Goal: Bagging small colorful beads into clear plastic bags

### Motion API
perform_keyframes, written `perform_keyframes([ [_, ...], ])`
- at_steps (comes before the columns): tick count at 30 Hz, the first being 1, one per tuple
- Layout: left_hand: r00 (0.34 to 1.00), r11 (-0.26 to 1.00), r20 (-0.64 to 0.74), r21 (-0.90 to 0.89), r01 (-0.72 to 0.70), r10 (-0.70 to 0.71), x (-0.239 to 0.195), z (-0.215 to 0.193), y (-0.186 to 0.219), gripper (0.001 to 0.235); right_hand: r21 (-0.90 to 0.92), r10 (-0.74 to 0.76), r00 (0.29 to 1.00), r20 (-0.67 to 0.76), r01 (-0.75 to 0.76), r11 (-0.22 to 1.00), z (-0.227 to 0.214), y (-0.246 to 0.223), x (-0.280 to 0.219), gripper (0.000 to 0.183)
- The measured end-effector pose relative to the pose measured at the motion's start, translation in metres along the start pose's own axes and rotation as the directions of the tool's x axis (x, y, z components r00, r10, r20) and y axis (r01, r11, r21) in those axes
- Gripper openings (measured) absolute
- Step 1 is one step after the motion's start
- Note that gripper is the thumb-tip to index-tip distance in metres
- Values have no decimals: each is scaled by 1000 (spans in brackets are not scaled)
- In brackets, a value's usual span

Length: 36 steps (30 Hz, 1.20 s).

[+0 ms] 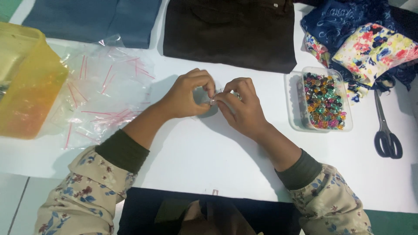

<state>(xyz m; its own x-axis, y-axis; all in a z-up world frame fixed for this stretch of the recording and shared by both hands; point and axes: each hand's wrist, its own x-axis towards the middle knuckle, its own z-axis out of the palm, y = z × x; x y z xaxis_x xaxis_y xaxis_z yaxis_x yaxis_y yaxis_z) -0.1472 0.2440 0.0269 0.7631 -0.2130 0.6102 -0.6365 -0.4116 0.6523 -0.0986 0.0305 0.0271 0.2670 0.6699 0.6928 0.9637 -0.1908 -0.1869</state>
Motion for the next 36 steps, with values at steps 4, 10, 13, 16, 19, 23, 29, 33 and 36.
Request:
perform_keyframes([
  [4, 951, 918, 233, -290, 269, -205, -1, -12, 10, 36, 78, -47, 995, -93, 54, 996, 1, -4, 3, 13],
  [10, 875, 703, 323, -522, 483, -360, -6, -5, -3, 39, 142, -95, 990, -106, 109, 984, 4, -7, 2, 11],
  [13, 852, 634, 338, -570, 523, -399, -3, -9, 6, 41, 138, -80, 995, -66, 89, 986, 5, -8, 0, 14],
  [16, 804, 626, 383, -504, 595, -456, -4, -8, 4, 52, 142, -92, 994, -55, 99, 985, 6, -8, 0, 17],
  [19, 781, 632, 397, -461, 624, -482, -4, -8, 9, 56, 121, -104, 993, -50, 109, 987, 5, -7, 2, 19],
  [23, 783, 679, 397, -398, 617, -479, -6, -6, 1, 57, 96, -119, 993, -23, 120, 988, 2, -8, 3, 19],
  [29, 782, 693, 353, -367, 621, -514, -6, -7, -3, 60, 68, -106, 994, -34, 108, 992, 5, -7, 2, 16],
  [33, 797, 707, 322, -369, 603, -511, -4, -8, 0, 59, 77, -54, 999, -7, 54, 996, 2, -10, 3, 19],
  [36, 808, 700, 293, -404, 589, -510, -6, -3, -7, 58, 59, -13, 1000, 11, 12, 998, -2, -13, 5, 16],
])
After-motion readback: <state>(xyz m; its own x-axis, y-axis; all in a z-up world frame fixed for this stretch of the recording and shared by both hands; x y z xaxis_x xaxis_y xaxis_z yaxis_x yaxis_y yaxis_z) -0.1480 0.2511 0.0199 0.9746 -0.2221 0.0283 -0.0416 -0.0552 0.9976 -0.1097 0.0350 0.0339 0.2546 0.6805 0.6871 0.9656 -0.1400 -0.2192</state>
